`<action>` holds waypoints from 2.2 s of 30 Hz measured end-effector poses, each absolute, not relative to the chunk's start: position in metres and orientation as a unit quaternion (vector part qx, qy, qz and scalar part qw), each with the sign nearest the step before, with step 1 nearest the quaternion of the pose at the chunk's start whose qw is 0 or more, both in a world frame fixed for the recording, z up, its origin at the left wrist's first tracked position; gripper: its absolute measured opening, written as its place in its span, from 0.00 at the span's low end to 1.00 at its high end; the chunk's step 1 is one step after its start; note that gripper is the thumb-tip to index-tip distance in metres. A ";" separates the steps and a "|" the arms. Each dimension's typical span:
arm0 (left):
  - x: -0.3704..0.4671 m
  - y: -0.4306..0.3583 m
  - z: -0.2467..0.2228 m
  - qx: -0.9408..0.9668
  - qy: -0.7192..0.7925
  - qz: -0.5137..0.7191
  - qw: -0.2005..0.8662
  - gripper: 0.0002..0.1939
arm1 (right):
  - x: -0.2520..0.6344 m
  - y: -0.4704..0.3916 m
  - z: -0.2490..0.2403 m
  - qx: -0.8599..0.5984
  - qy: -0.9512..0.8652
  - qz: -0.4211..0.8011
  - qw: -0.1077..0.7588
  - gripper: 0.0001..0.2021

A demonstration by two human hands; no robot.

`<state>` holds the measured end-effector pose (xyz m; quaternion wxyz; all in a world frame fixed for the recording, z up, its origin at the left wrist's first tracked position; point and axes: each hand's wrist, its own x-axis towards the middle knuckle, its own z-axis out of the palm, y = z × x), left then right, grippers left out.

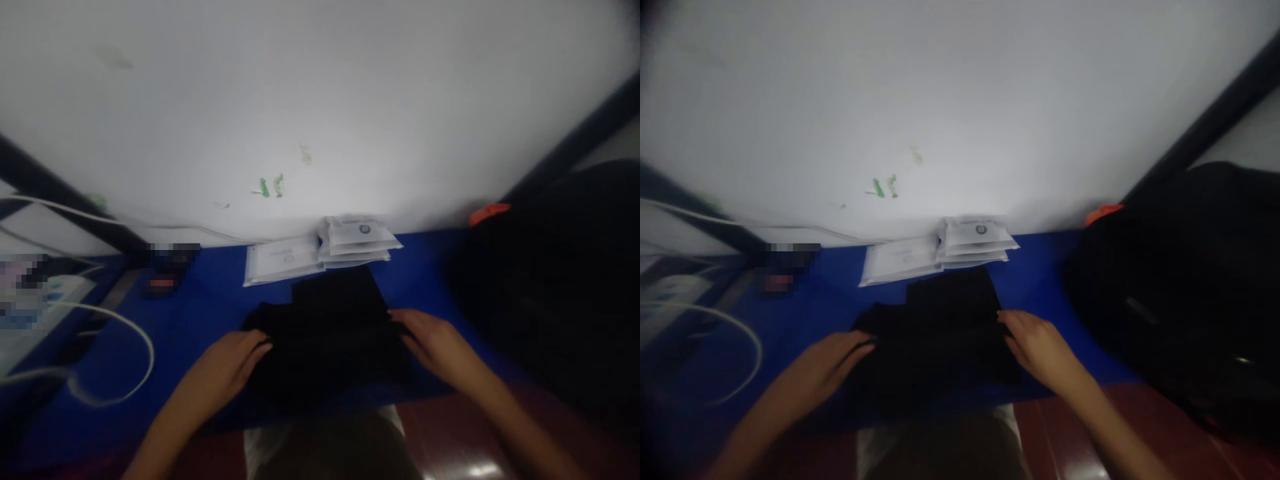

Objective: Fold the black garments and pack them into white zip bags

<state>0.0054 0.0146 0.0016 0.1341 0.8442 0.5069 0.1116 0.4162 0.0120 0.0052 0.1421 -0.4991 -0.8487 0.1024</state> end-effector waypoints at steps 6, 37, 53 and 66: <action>0.033 0.064 0.010 0.849 0.509 0.117 0.081 0.12 | 0.405 0.081 -0.005 -0.514 -0.855 0.010 0.064 0.16; 0.042 0.023 -0.003 0.888 0.406 0.144 0.161 0.05 | 0.399 0.050 0.012 -0.376 -0.922 0.084 0.042 0.09; -0.027 0.014 -0.027 0.566 0.757 0.282 0.165 0.27 | 0.403 0.072 -0.003 -0.412 -0.892 0.075 0.172 0.10; 0.073 0.065 0.038 0.725 0.526 0.436 -0.087 0.07 | 0.381 0.062 -0.011 -0.359 -0.907 0.153 0.158 0.09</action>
